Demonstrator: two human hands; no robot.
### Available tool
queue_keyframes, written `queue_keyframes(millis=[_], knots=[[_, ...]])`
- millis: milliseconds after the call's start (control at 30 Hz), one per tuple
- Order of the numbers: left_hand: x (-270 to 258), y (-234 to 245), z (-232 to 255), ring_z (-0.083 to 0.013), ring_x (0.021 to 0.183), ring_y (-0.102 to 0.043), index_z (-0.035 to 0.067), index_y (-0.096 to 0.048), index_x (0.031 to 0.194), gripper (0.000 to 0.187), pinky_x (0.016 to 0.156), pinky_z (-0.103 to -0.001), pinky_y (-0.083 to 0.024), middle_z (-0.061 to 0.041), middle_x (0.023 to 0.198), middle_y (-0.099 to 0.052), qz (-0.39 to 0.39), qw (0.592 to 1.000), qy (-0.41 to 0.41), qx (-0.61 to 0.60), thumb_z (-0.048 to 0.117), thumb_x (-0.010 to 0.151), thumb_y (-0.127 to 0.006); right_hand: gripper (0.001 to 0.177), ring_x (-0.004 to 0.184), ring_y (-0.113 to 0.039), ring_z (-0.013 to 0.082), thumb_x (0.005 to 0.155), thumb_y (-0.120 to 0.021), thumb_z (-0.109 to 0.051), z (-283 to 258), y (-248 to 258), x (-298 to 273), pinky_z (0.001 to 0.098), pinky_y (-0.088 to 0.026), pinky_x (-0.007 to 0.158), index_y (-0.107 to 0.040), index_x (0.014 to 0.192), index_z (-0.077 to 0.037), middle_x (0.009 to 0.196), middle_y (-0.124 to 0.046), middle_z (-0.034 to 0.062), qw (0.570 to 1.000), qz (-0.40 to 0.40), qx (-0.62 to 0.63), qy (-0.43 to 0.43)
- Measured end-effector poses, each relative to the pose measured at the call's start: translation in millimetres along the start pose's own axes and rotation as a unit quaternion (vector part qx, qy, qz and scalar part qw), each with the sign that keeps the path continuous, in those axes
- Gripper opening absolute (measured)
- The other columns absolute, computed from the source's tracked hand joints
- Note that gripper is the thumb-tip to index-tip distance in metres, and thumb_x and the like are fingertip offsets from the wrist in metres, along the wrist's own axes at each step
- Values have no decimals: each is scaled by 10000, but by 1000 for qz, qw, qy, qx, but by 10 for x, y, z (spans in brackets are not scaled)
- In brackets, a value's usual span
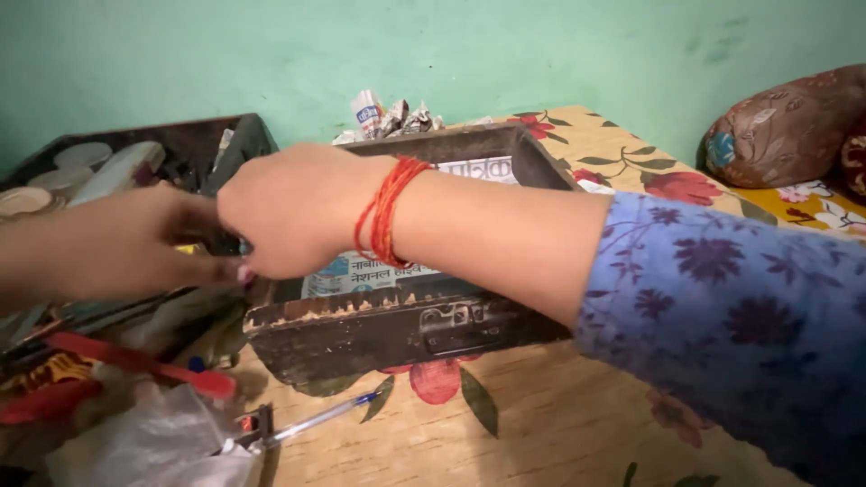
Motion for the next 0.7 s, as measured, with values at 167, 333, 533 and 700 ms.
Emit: queue_keyframes(millis=[167,333,533,700], knots=[[7,-233,-359,-181,1046,-739,123,-734,1271,491,964,-351,-565,-61,1137,-776,-60,993,23,-101,383,859,-804,291,906,-703,335,802,-686,-380,-62,-213,209,473,-554,771,-776,958,-152,934,-734,126,994,16,85,66],[-43,-334,-391,-168,1019,-689,178,-699,1346,512,949,-346,-583,-31,1157,-725,-116,979,2,-166,272,857,-819,271,896,-732,306,828,-637,-374,-40,-493,287,454,-561,803,-792,934,-178,909,-777,96,985,-10,150,88],[37,-388,-696,-80,1165,-669,283,-702,1314,626,1042,-288,-535,80,1233,-702,-73,996,37,24,122,744,-905,391,894,-732,314,906,-519,-460,54,-707,189,443,-523,917,-794,961,-186,886,-783,99,979,38,193,56],[64,-318,-662,-120,1194,-650,299,-691,1310,690,1067,-292,-569,65,1252,-688,-53,997,48,11,98,705,-956,405,975,-749,254,955,-508,-456,66,-837,242,515,-291,1136,-816,978,-194,905,-813,63,975,13,217,46]])
Point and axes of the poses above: each hand's wrist, its own x-axis towards the middle knuckle, its own y-axis out of the back of the hand, z = x × y, the point moved 4 cm from there along x, towards the middle knuckle
